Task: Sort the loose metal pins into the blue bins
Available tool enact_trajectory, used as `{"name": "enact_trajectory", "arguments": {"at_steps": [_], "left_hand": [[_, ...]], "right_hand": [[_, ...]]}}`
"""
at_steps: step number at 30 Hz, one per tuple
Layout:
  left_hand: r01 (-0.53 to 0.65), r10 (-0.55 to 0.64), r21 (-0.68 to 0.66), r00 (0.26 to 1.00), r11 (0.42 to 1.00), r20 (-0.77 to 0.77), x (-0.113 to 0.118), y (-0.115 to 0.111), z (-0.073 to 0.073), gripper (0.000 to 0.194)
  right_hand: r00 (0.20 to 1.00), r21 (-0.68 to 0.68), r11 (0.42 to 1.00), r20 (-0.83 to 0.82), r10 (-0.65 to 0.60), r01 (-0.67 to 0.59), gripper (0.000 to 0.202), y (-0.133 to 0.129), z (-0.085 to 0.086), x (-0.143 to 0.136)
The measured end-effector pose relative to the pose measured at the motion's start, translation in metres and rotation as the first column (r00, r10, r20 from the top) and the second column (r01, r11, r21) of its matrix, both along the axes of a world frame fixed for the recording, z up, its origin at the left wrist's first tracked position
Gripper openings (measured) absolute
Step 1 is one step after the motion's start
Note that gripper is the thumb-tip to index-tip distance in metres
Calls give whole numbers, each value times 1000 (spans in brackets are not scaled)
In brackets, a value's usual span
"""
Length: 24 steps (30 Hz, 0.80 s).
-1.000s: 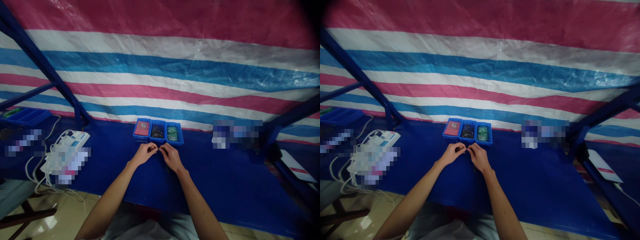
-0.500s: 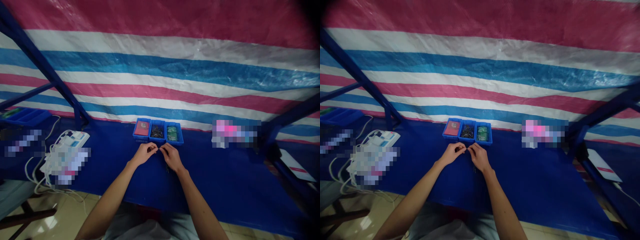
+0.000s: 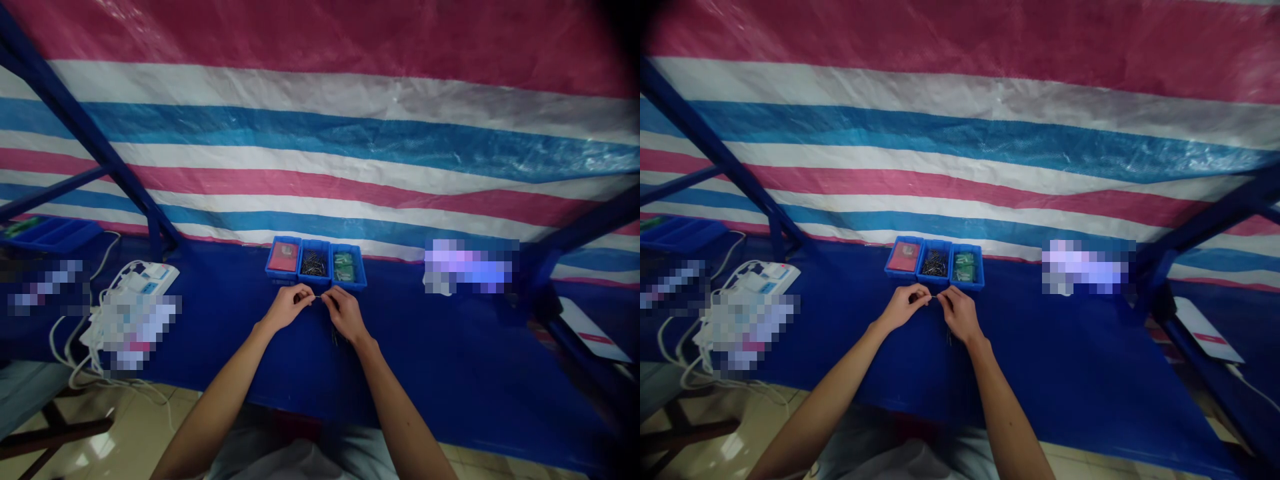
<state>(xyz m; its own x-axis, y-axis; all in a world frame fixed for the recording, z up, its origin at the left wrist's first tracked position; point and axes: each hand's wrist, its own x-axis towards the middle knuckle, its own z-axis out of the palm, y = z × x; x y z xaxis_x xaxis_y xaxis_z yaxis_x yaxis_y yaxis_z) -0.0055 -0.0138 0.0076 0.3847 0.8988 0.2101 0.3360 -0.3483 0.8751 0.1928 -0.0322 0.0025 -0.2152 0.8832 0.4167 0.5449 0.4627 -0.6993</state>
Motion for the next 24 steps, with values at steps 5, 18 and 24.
{"name": "enact_trajectory", "arguments": {"at_steps": [5, 18, 24], "left_hand": [[-6, 6, -2, 1000, 1000, -5, 0, 1, 1, 25], [5, -5, 6, 1000, 1000, -1, 0, 2, 0, 24], [-46, 45, 22, 998, 999, 39, -1, 0, -1, 23]], "right_hand": [[1000, -2, 1000, 6, -11, 11, 32, 1, -1, 1], [996, -55, 998, 77, -37, 41, 49, 3, -4, 4], [991, -107, 986, -21, -129, 126, 56, 5, -10, 12]]}}
